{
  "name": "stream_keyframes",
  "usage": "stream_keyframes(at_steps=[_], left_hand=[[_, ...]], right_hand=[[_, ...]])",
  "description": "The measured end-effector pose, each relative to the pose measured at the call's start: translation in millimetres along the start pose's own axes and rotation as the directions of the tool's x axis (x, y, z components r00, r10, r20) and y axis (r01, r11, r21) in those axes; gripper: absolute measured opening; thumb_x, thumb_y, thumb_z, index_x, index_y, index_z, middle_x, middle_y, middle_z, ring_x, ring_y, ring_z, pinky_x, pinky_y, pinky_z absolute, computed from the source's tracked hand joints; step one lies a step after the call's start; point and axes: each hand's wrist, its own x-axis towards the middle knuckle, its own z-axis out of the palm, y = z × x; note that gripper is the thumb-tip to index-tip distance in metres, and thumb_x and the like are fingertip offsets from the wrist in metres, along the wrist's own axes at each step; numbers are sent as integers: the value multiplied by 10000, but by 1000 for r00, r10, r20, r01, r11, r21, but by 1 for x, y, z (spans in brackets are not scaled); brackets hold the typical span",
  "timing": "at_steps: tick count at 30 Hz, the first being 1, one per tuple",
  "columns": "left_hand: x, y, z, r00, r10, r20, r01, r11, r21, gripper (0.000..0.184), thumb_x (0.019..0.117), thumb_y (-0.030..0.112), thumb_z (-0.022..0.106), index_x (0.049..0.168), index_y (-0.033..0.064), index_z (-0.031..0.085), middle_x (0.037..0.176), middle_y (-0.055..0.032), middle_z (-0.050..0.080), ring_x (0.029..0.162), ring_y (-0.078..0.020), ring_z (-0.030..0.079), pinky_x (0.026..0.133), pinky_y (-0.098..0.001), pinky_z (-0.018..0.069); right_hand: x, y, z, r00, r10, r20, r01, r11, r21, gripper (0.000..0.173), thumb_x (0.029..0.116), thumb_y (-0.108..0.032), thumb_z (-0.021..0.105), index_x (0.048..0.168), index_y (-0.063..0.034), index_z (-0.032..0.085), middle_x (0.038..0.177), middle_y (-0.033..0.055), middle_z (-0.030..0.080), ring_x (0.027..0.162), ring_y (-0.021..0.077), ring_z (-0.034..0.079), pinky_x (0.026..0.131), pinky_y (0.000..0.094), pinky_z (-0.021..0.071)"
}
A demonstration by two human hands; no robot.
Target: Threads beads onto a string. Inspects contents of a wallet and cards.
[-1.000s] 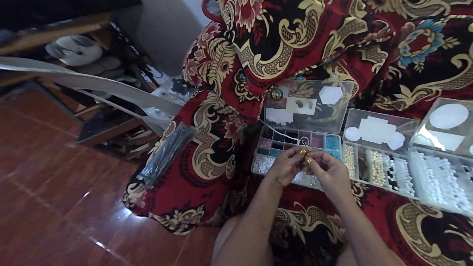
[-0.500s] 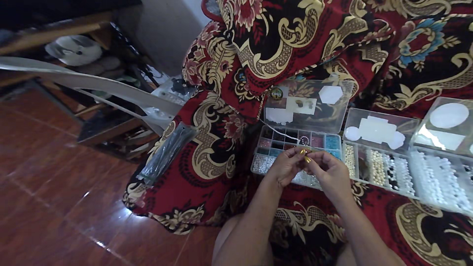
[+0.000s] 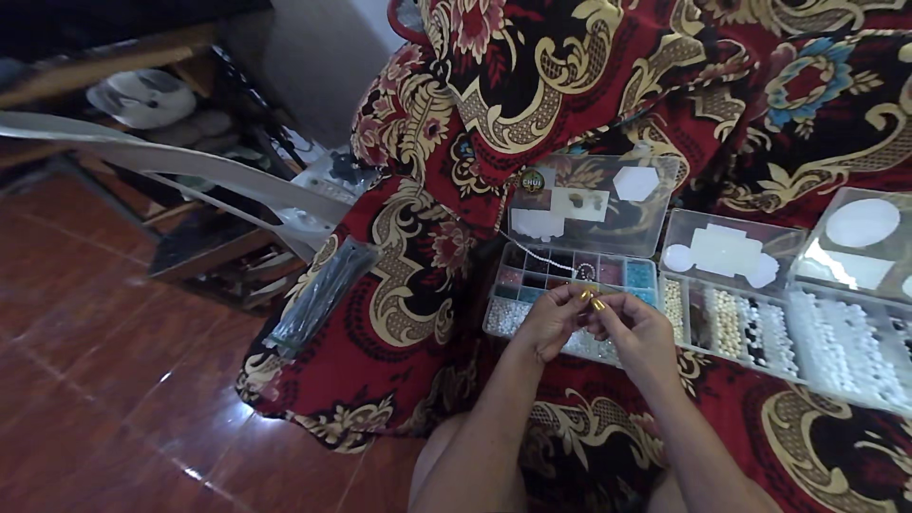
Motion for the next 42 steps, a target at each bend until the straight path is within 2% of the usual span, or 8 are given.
stream_keyframes(at_steps=[5, 9, 13, 18, 25, 30, 35, 42], left_hand=[[0, -2, 4, 987, 157, -41, -147, 973, 176, 136, 1003, -30, 543, 994, 4, 674, 898, 1, 702, 832, -77, 681, 820, -270, 581], [1, -4, 3, 974, 222, -42, -212, 961, 179, 157, 1007, -18, 537, 977, 1, 690, 895, -7, 716, 830, -81, 691, 819, -272, 586], [4, -7, 1, 967, 251, -51, -238, 953, 187, 140, 988, -20, 559, 916, 22, 671, 874, -2, 701, 809, -78, 681, 790, -265, 586], [3, -4, 3, 969, 239, -69, -221, 954, 202, 103, 983, -28, 574, 971, 1, 672, 891, -9, 696, 820, -82, 679, 796, -269, 586], [6, -7, 1, 950, 307, -54, -278, 913, 297, 101, 963, -36, 585, 935, -12, 679, 1078, -37, 672, 925, -47, 639, 825, -218, 548], [6, -7, 3, 933, 345, -106, -300, 904, 304, 104, 970, -32, 566, 937, -11, 663, 1072, -35, 657, 893, -42, 636, 807, -217, 551], [6, -6, 2, 938, 326, -115, -280, 912, 300, 97, 978, -20, 575, 968, -20, 672, 1033, -35, 674, 878, -56, 646, 800, -228, 556], [4, -6, 5, 950, 300, -89, -256, 908, 332, 98, 975, -19, 573, 975, -20, 670, 1072, -39, 662, 899, -45, 638, 805, -221, 551]], right_hand=[[0, -2, -1, 999, 32, -23, -32, 999, 32, 94, 964, -75, 623, 966, -16, 697, 736, -20, 716, 603, 29, 683, 577, 185, 595], [1, -3, -1, 999, 39, -31, -37, 998, 42, 84, 951, -65, 629, 959, -14, 694, 727, -21, 713, 589, 29, 679, 567, 186, 593], [0, -2, 0, 999, 42, -16, -41, 999, 32, 87, 940, -70, 636, 955, -16, 703, 728, -20, 712, 593, 29, 678, 572, 188, 593], [2, 1, 0, 999, 33, -11, -32, 999, 37, 91, 945, -76, 637, 960, -17, 705, 729, -20, 713, 588, 29, 679, 565, 187, 594], [2, -2, 0, 996, 87, 19, -89, 994, 68, 108, 950, -59, 628, 1012, 8, 688, 775, 4, 727, 590, 47, 688, 556, 194, 600], [3, -2, -3, 990, 107, 87, -112, 992, 61, 103, 941, -60, 609, 1007, -2, 664, 772, 3, 713, 609, 54, 694, 584, 209, 610], [4, 1, -5, 987, 97, 126, -104, 993, 55, 237, 915, -47, 581, 1132, 28, 643, 963, 42, 712, 645, 47, 672, 599, 198, 591], [4, 3, -6, 997, 70, 45, -70, 997, 9, 129, 948, -112, 621, 985, -29, 712, 750, -42, 684, 563, -15, 591, 520, 145, 503]])
